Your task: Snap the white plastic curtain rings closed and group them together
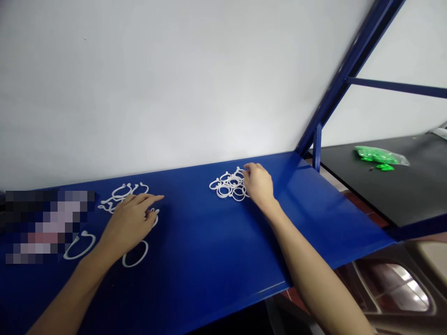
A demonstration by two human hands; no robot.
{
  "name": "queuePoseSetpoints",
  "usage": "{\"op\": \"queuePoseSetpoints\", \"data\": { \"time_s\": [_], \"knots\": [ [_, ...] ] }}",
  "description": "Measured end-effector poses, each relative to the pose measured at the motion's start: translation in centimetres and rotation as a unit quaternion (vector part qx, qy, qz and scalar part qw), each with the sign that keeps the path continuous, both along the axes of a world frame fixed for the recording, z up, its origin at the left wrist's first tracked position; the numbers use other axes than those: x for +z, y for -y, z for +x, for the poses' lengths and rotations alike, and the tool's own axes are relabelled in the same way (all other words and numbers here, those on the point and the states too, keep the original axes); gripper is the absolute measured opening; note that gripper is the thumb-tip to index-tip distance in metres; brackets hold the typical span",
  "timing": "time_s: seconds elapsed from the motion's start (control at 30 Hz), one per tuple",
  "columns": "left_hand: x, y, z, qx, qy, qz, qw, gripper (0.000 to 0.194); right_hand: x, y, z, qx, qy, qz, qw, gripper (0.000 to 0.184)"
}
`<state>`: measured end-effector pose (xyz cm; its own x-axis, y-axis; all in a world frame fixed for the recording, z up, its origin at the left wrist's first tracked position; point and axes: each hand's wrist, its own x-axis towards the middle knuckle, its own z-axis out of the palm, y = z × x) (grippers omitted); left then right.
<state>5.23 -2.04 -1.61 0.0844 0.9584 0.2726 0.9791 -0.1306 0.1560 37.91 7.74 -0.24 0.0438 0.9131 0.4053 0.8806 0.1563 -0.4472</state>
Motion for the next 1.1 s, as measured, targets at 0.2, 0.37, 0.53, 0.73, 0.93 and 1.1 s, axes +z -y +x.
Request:
{"op": "queuePoseSetpoints", "data": {
  "time_s": [0.2, 0.37, 0.53, 0.73, 0.93, 1.1],
  "knots": [
    [0.7, 0.2, -1.8, 0.013, -0.010, -0.098, 0.995, 0.039, -0.2, -1.2, 1.6, -0.111, 0.016, -0.151, 0.982, 0.019],
    [0.1, 0.0, -2.0, -0.004, -0.004, -0.104, 0.995, 0.036, -0.6, -1.6, 1.6, -0.107, 0.024, -0.161, 0.981, 0.027],
    [-0.2, -0.3, -1.9, -0.019, 0.047, -0.093, 0.994, 0.028, -0.6, -1.6, 1.8, -0.109, 0.023, -0.162, 0.981, 0.031],
    [-0.3, -0.4, -1.7, -0.024, 0.079, -0.037, 0.996, 0.023, -0.7, -1.6, 1.7, -0.106, 0.007, -0.148, 0.983, 0.036],
    [-0.5, -0.6, -1.4, -0.027, 0.100, 0.000, 0.995, 0.025, -0.8, -1.6, 1.8, -0.120, 0.020, -0.129, 0.984, 0.043],
    [0.3, -0.1, -0.3, -0.044, 0.144, 0.037, 0.988, 0.025, -0.1, -0.2, 0.4, -0.062, 0.059, 0.083, 0.993, 0.039]
  ]
}}
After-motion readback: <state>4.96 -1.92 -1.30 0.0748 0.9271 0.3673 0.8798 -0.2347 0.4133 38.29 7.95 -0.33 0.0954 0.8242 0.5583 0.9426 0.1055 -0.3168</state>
